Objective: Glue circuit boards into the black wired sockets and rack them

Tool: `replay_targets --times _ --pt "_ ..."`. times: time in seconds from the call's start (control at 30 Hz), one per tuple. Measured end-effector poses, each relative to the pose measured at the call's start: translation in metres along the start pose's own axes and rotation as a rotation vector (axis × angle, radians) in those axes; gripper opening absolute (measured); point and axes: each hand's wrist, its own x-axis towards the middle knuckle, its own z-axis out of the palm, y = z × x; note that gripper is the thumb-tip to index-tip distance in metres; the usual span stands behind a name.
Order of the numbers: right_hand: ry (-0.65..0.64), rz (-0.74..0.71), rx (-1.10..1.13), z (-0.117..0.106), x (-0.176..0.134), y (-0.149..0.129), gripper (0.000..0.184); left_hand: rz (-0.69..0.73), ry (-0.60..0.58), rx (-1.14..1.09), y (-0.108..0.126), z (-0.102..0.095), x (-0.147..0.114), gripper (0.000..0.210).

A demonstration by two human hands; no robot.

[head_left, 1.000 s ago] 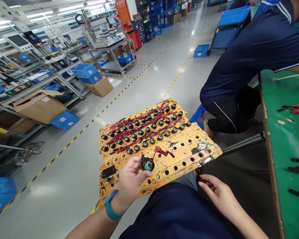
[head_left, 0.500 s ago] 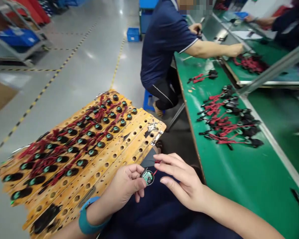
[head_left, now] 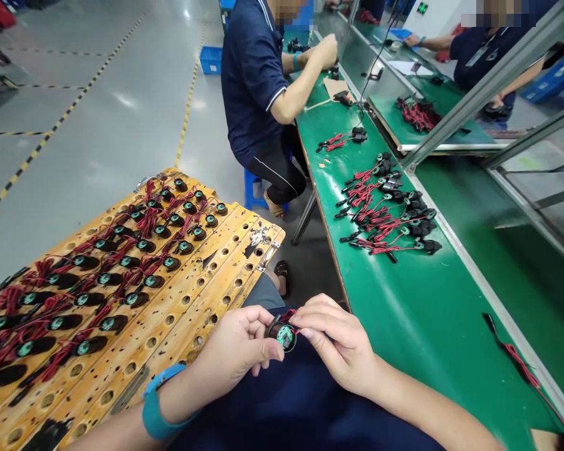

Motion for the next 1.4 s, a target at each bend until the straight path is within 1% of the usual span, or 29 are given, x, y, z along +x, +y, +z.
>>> replay_targets --times 0.17,0.47,0.73,0.87,1.03,1.13,1.2,1.27,1.3,1.33,1.37,1.4 --pt "0.016 0.007 0.004 0.0 -0.005 0.0 0.031 0.016 0.03 0.059 0.0 0.004 -0.003 0.039" --pt "0.009 0.005 -0.008 -0.002 -0.008 0.001 0.029 0.146 0.114 0.219 0.002 0.004 -0.007 0.035" --pt "-0.009 0.011 0.004 -0.001 -0.01 0.005 0.034 0.166 0.167 0.309 0.0 0.004 -0.01 0.041" --pt "-0.019 0.02 0.015 0.0 -0.01 0.007 0.036 0.198 0.2 0.374 -0.004 0.003 -0.012 0.038" --pt "-0.02 0.022 0.005 0.002 -0.01 0.007 0.036 0.24 0.192 0.385 -0.007 -0.001 -0.012 0.037" --pt "-0.054 0.014 -0.009 0.004 -0.008 0.007 0.036 0.199 0.152 0.285 -0.008 0.0 -0.012 0.039" --pt "-0.116 0.0 -0.036 0.007 -0.006 0.009 0.036 0.137 0.109 0.134 -0.015 -0.002 -0.015 0.038" --pt "-0.187 -0.02 -0.1 0.011 -0.004 0.015 0.036 0.079 0.088 -0.056 -0.03 -0.009 -0.023 0.037" --pt "-0.212 -0.029 -0.14 0.013 -0.004 0.022 0.036 0.068 0.108 -0.158 -0.039 -0.014 -0.029 0.036" --pt "-0.225 -0.042 -0.179 0.015 -0.003 0.03 0.036 0.076 0.154 -0.258 -0.05 -0.02 -0.037 0.034" --pt "-0.23 -0.057 -0.211 0.016 -0.003 0.04 0.035 0.109 0.229 -0.352 -0.062 -0.027 -0.047 0.033" --pt "-0.235 -0.061 -0.238 0.018 -0.004 0.053 0.034 0.16 0.329 -0.436 -0.074 -0.035 -0.059 0.031"
